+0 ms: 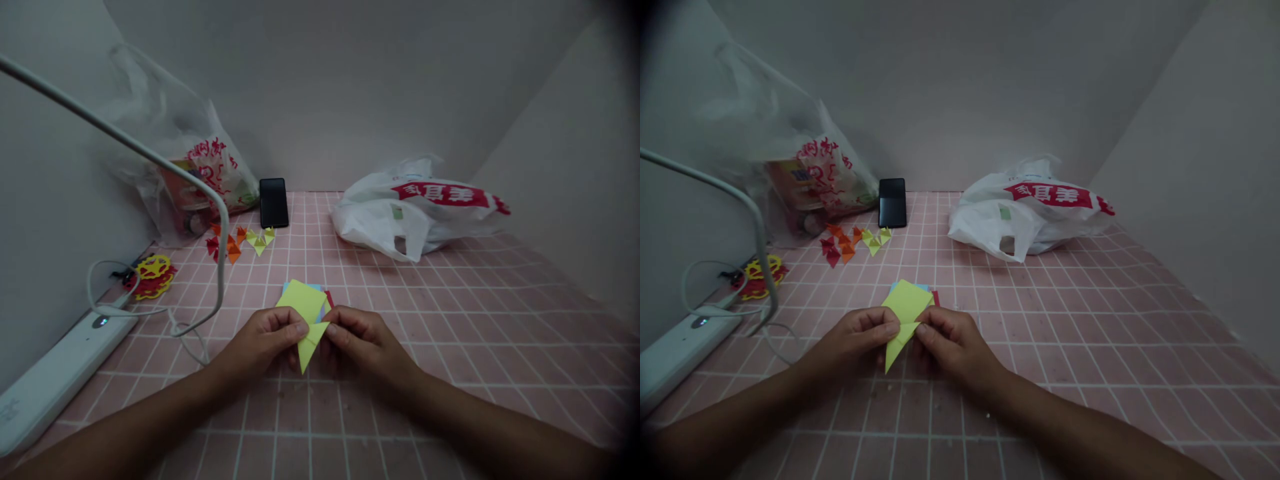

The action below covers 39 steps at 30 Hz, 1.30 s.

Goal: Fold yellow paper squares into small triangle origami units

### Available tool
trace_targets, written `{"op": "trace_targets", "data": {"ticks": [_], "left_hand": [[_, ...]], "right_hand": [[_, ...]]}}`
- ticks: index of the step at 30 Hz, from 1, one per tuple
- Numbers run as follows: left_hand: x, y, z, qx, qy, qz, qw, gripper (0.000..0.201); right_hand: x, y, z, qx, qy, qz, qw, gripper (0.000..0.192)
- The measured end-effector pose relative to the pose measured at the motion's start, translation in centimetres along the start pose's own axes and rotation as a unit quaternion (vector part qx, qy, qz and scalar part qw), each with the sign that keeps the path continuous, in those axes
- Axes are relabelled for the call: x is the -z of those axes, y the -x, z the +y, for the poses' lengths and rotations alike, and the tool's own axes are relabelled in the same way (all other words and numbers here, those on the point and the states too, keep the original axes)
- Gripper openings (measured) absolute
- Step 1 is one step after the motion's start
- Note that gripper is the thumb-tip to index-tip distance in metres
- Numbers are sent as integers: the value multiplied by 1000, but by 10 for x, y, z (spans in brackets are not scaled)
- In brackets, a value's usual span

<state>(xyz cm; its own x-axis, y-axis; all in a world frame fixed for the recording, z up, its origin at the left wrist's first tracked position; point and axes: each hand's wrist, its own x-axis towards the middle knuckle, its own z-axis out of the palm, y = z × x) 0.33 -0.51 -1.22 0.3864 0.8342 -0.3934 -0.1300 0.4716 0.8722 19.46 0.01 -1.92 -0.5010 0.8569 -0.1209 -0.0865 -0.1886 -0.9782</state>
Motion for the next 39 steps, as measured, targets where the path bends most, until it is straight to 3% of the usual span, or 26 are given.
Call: {"op": "trace_targets", "data": {"ticks": [7, 15, 19, 26, 39], "left_hand": [[1, -2, 0, 23, -12, 0, 1000, 34], [1, 2, 1, -12, -107, -1, 994, 29], [3, 1, -1, -22, -128, -4, 992, 28], [4, -3, -3, -46, -135, -17, 990, 23], [1, -4, -1, -66, -63, 25, 996, 21]], "right_hand": [[2, 0, -4, 48, 61, 22, 997, 22], [-1, -1, -2, -55, 7, -4, 998, 36], [-3, -2, -5, -71, 15, 7, 997, 38], [-3, -1, -8, -70, 26, 18, 997, 37], [1, -2, 3, -37, -7, 38, 999, 38]]}}
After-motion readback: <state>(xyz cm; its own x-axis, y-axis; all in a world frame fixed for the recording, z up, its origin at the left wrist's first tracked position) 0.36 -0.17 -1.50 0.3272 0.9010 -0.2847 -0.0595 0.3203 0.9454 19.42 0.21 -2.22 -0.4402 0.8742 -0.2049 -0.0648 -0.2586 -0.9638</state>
